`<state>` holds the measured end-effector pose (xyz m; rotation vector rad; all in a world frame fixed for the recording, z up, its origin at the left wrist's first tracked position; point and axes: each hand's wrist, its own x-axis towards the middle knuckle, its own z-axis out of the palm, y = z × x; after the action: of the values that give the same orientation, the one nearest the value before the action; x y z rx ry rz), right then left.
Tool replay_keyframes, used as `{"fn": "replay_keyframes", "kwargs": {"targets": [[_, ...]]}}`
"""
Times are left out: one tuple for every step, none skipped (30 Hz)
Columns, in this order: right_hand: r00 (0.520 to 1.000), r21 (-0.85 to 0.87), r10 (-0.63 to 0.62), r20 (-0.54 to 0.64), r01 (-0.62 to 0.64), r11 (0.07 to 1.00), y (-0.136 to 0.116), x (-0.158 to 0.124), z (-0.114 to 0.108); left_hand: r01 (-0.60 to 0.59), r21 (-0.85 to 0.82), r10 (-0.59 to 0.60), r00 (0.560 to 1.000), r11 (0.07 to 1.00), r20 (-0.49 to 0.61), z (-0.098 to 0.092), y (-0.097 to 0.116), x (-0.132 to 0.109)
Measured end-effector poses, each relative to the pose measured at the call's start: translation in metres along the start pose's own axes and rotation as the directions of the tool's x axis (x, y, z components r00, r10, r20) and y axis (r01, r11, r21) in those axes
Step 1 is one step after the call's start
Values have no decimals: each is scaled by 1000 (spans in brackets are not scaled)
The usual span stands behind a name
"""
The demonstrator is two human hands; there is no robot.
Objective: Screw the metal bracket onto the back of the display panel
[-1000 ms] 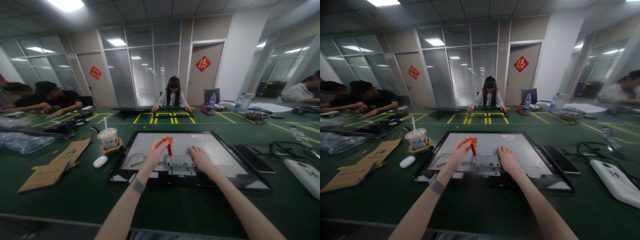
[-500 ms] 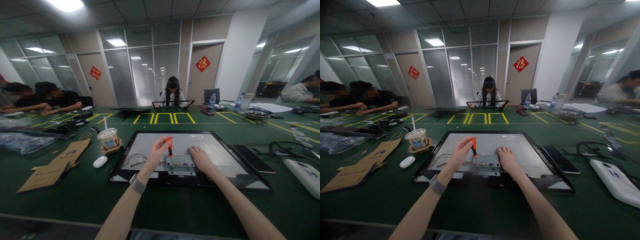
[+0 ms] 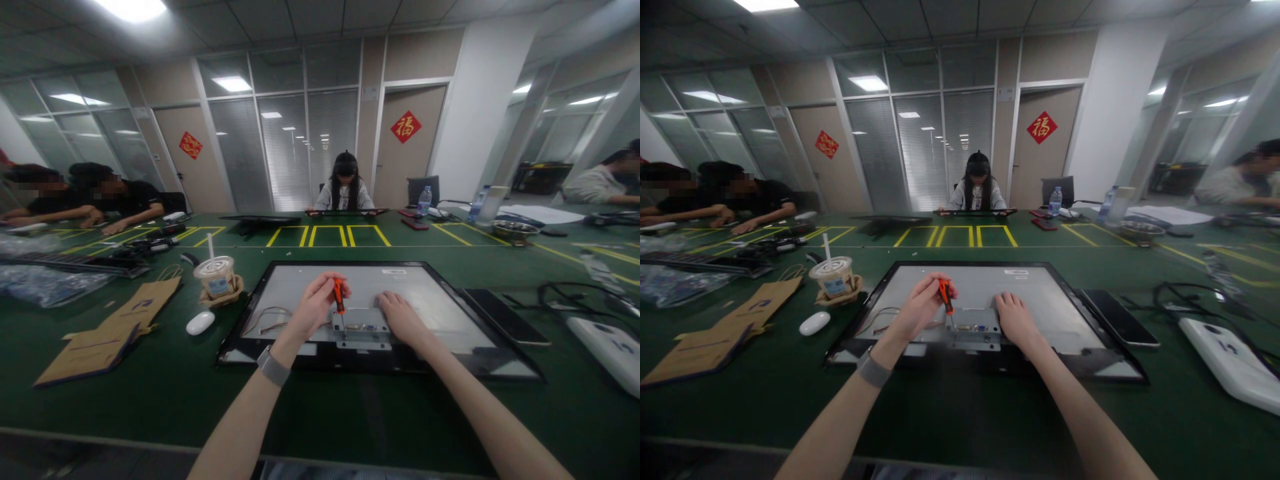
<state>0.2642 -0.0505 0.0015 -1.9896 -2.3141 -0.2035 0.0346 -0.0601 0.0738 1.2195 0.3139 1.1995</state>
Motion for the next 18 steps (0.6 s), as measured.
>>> {"fn": "replay_keyframes", "kwargs": {"targets": [[1000,1,0,1,0,1000,0,0,0,0,-11,0,1000,1000,10,1,0,0],[1000,3,1,3,-1,1000,0,0,-1,0,-11,0,1000,1000,11,1,0,0],[1000,4,3,7,-3,1000,0,0,-1,0,0,0,1000,1000,2,2,0,0],[1000,5,3,10,-3,1000,-1,0,-1,-2,20,2,1000,1000,-14,2,-1,0],[1000,5,2,13,-2,1000,-1,0,-2,-4,45,6,999,999,-36,2,-1,1],[1000,5,1,14,-1,1000,-1,-1,-2,-10,75,14,998,997,-60,1,-2,1],[1000,4,1,15,-1,1000,-1,-1,-2,-21,107,30,996,994,-85,0,-3,2],[1000,3,2,14,-2,1000,-1,-1,-3,-35,135,49,993,990,-108,-1,-4,2],[1000,3,2,12,-2,1000,-1,-1,-3,-46,156,66,990,987,-126,-3,-4,3],[1000,3,2,10,-2,1000,-1,-2,-3,-52,168,75,988,984,-137,-4,-5,3],[1000,3,2,7,-3,1000,-2,-2,-3,-53,168,77,987,984,-142,-6,-5,3],[1000,1,2,3,-2,1000,-2,-2,-3,-48,159,70,988,986,-137,-7,-4,3],[1000,1,3,2,-3,1000,-2,-2,-3,-41,144,60,990,989,-128,-7,-4,3],[1000,0,3,1,-3,1000,-2,-2,-3,-38,131,54,992,991,-116,-7,-3,3],[1000,1,5,2,-5,1000,-2,-2,-3,-40,122,53,993,992,-103,-7,-3,3],[1000,1,6,2,-6,1000,-1,-1,-2,-44,115,55,995,992,-89,-6,-2,3],[1000,1,4,3,-4,1000,-1,-1,-2,-49,109,58,995,993,-76,-5,-2,3],[1000,1,4,3,-4,1000,-1,-1,-1,-54,106,61,996,993,-66,-5,-2,4]]}}
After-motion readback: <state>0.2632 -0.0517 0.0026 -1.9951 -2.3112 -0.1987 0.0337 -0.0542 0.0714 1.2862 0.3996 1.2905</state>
